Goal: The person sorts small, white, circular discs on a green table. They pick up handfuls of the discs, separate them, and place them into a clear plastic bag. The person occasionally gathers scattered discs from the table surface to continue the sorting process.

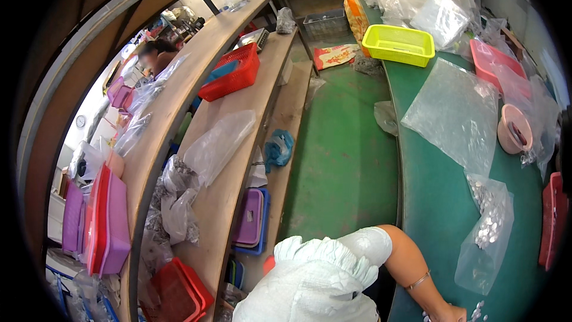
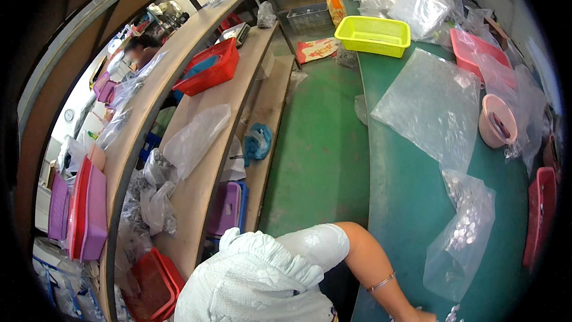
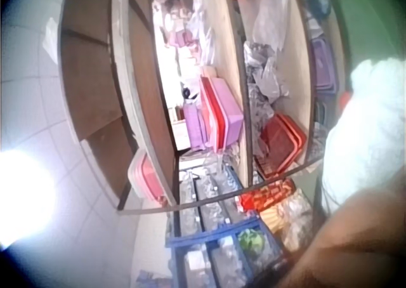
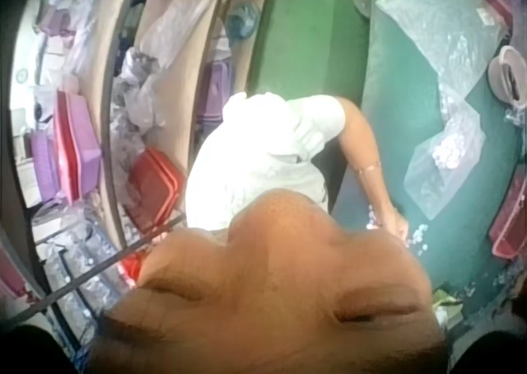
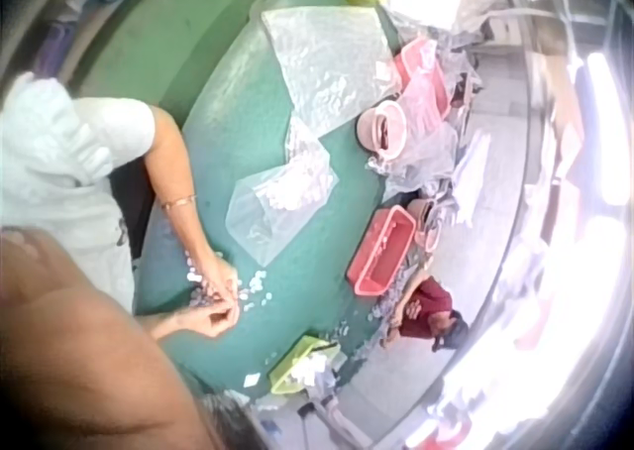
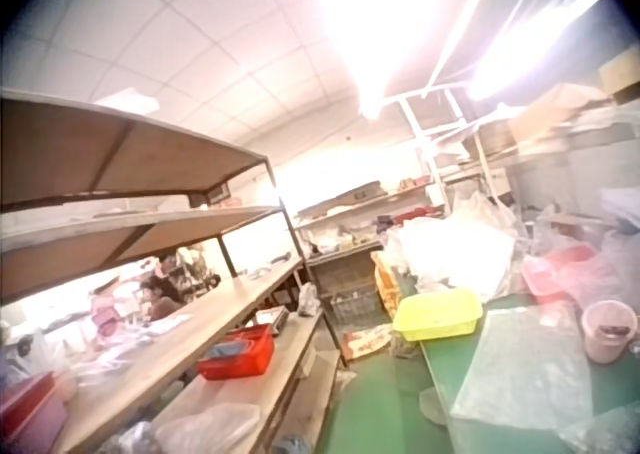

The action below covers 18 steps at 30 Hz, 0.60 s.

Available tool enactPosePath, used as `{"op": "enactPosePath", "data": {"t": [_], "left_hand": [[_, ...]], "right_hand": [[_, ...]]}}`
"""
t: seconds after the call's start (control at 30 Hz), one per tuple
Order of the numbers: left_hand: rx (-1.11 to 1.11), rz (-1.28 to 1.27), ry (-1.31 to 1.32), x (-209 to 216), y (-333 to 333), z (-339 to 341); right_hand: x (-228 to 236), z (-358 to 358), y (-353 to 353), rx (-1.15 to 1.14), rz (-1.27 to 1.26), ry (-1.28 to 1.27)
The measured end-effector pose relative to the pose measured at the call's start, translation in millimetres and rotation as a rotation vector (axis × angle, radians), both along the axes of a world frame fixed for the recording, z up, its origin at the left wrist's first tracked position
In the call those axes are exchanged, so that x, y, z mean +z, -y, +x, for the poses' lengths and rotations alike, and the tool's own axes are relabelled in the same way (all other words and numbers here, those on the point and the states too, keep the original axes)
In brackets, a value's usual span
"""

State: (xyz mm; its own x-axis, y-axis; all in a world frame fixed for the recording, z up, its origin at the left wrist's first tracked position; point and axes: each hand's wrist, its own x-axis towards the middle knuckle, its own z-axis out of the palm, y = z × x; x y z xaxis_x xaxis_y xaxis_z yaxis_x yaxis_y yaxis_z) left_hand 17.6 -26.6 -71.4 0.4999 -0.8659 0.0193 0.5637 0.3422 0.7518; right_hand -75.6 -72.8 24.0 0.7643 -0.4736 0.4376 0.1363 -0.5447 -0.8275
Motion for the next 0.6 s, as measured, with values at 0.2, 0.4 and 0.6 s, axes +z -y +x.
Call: {"op": "enactPosePath", "data": {"t": [0.2, 0.4, 0.6], "left_hand": [[-0.155, -0.15, -0.115, 40.5, -29.4, -7.9], [-0.117, -0.046, -0.271, 54.8, -44.6, 1.2], [-0.103, 0.016, -0.133, 64.1, -44.9, 11.5]], "right_hand": [[-33.7, -8.6, 30.0, 0.016, -0.153, -0.072], [-0.4, 2.5, 6.8, 0.057, -0.323, -0.004], [-11.6, 2.7, 23.1, -0.108, -0.106, 0.131]]}}
